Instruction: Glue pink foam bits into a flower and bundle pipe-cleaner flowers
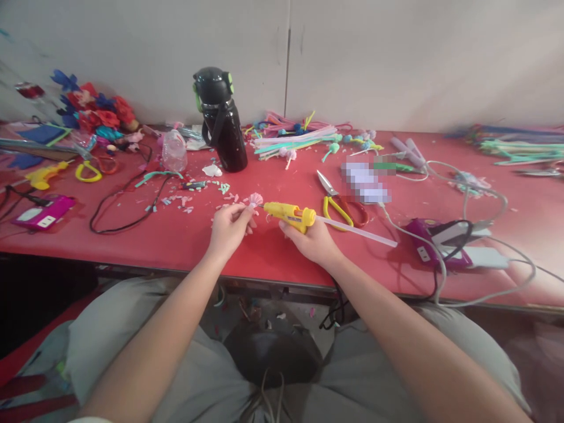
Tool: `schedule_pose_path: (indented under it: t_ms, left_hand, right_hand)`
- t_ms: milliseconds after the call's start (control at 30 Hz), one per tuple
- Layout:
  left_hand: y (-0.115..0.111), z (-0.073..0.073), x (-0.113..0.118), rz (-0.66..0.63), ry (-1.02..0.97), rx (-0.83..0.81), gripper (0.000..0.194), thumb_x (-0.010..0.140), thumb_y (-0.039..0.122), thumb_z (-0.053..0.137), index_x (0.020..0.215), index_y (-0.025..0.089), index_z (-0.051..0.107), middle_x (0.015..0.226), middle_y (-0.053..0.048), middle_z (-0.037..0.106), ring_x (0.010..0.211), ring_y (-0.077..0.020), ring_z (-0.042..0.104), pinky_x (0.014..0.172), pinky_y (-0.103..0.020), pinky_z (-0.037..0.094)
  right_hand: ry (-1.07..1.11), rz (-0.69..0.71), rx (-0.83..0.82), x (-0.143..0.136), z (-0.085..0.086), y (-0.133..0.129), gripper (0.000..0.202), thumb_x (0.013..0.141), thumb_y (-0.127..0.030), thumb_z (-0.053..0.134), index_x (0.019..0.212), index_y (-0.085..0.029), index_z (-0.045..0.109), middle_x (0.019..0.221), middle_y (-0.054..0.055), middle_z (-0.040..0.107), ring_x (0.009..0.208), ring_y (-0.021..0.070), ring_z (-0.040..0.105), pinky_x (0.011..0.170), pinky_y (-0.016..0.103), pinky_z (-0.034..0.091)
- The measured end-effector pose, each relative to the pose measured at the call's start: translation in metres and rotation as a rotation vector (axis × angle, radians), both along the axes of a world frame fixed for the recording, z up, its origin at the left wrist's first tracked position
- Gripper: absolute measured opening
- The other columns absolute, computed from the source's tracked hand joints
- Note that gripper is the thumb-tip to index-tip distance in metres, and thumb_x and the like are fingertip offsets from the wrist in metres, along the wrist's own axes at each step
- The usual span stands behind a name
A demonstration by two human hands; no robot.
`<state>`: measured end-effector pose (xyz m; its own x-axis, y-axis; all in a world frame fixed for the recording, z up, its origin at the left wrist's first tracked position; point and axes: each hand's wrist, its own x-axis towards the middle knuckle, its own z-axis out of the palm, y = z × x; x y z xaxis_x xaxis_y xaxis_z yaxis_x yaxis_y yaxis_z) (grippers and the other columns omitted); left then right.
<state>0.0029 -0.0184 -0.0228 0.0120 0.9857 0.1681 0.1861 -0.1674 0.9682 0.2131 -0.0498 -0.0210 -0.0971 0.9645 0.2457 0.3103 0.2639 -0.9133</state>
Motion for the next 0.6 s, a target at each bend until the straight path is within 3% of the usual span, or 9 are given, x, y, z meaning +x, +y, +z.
schedule_pose_path:
  t_ms: [333,600]
  left_hand:
    - [-0.0035,0.0040,0.0015,-0.045,0.023,0.023,0.027,0.097,0.030,0.061,0.073,0.020,0.064,0.058,0.002,0.065,0.048,-0.0112,0.060,0.055,-0.024,0.046]
    - [-0.0056,0.0056,0.0025,-0.052,0.053,0.033,0.031,0.099,0.030,0.059,0.070,0.020,0.061,0.057,0.002,0.064,0.048,-0.0115,0.058,0.056,-0.025,0.045]
  right_hand:
    - [-0.032,0.018,-0.008,0.0011,-0.0015,-0.0004,0.040,0.091,-0.056,0.066,0.071,-0.022,0.059,0.058,-0.002,0.056,0.050,0.0127,0.049,0.050,0.028,0.041]
    - [-0.024,0.020,-0.005,-0.0002,0.0000,-0.0010,0.035,0.091,-0.053,0.065,0.077,-0.022,0.060,0.058,-0.002,0.054,0.051,0.0126,0.048,0.051,0.028,0.042]
